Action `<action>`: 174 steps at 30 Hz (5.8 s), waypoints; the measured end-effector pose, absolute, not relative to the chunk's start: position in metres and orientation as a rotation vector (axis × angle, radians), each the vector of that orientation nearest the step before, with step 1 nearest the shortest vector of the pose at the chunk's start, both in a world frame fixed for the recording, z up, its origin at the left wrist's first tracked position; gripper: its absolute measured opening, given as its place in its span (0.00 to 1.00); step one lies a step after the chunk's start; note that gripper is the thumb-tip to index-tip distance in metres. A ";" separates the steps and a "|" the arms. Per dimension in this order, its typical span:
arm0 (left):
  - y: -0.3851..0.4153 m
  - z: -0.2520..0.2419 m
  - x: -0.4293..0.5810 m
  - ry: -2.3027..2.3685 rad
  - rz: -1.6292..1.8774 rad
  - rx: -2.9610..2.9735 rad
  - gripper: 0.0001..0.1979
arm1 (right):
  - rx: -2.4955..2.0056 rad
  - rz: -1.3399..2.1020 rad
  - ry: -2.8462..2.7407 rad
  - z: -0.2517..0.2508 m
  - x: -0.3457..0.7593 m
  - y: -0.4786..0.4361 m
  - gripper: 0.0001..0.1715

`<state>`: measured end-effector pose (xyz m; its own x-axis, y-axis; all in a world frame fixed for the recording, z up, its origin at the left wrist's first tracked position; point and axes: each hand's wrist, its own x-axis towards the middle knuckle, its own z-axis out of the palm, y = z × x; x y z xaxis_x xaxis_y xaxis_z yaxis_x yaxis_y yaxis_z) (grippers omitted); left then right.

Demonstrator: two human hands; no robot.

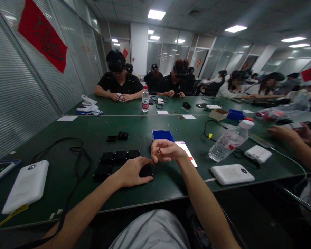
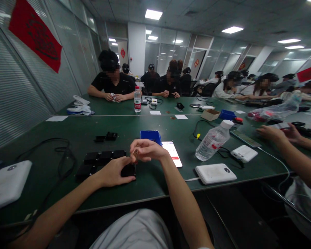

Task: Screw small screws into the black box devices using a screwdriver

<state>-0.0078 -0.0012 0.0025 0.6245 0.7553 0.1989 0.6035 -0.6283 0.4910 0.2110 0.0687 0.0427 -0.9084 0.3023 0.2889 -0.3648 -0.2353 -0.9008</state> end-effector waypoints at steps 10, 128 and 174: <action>0.000 0.001 -0.008 1.077 0.543 2.480 0.24 | 0.030 2.161 -1.600 0.042 0.205 0.066 0.20; 0.000 0.000 -0.008 1.066 0.587 2.507 0.16 | -0.184 1.826 -2.240 0.043 0.204 0.069 0.14; -0.001 0.000 -0.008 1.101 0.561 2.548 0.22 | -0.311 1.992 -2.117 0.044 0.214 0.068 0.32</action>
<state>-0.0078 -0.0007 0.0004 0.6285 0.7433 0.2292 0.6224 -0.6573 0.4249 0.2136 0.0680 0.0440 -0.9540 0.2994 0.0132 0.0051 0.0600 -0.9982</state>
